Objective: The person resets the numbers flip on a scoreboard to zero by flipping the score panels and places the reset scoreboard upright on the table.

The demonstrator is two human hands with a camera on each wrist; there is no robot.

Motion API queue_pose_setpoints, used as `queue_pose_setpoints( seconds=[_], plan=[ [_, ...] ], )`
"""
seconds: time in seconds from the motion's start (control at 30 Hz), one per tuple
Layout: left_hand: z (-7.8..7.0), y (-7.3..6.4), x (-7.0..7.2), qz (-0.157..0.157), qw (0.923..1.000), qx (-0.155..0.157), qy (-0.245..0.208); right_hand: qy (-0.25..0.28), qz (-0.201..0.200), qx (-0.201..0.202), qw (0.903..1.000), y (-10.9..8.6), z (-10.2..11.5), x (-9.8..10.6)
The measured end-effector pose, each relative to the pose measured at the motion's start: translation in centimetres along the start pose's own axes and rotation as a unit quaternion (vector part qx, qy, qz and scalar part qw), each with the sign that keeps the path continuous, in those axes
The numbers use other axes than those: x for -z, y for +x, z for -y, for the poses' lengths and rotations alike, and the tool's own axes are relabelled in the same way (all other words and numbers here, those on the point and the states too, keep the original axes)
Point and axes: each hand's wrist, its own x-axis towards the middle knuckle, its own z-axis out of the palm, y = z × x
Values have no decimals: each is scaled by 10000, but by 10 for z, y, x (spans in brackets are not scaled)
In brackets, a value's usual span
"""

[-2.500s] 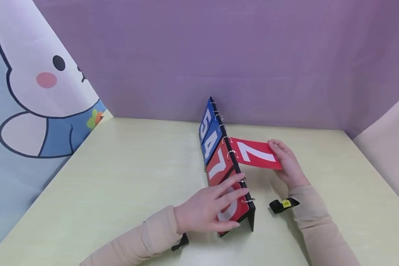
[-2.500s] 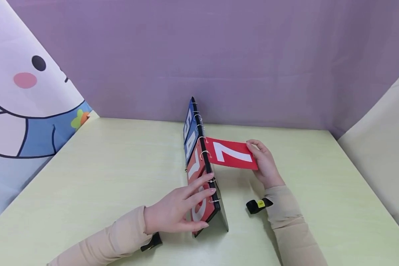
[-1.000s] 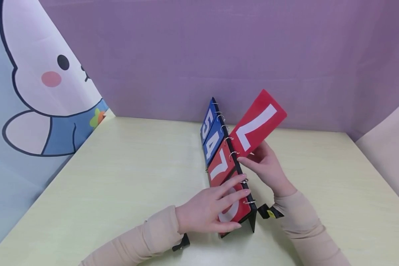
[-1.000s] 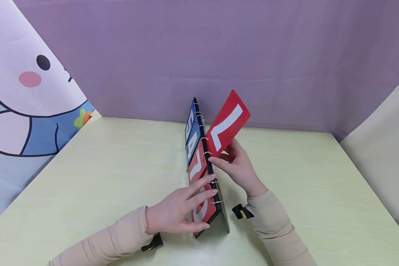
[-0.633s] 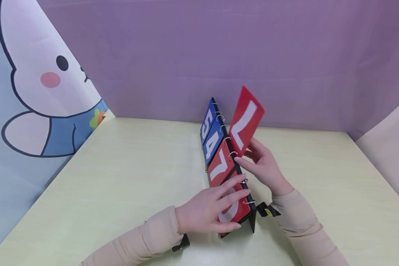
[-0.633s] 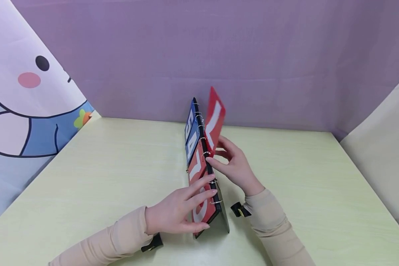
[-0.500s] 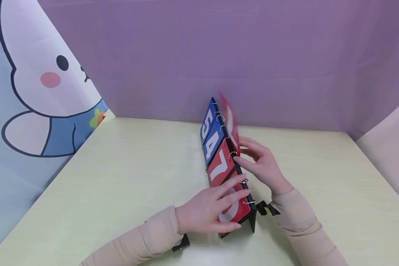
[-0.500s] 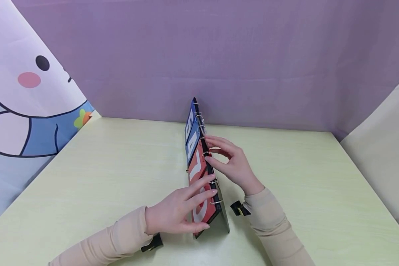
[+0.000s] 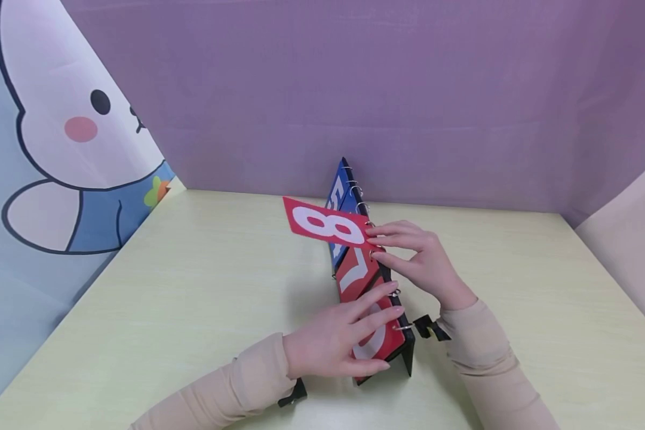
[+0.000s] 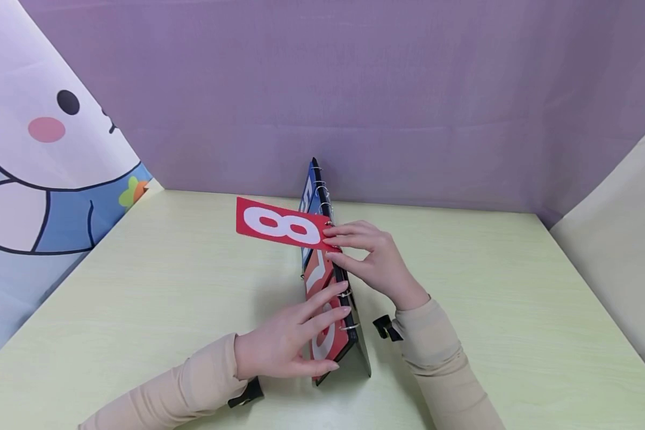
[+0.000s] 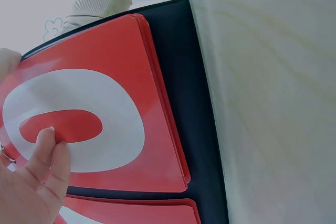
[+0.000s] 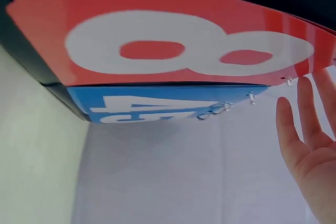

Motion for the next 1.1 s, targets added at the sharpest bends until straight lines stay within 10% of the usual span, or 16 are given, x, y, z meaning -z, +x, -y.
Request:
queue_pose_setpoints(
  seconds=[0.37,0.73,1.1],
  plan=[
    [0,-1,1,77,10000,-24,-23,-383,160,1320,9904,6,4,4],
    [0,1,4,75,9999,14,108,-589,806,1392,9852,10,11,15],
    [4,2,0,-376,9979,-411,321,-137,935,459,9945,10,13,14]
  ],
)
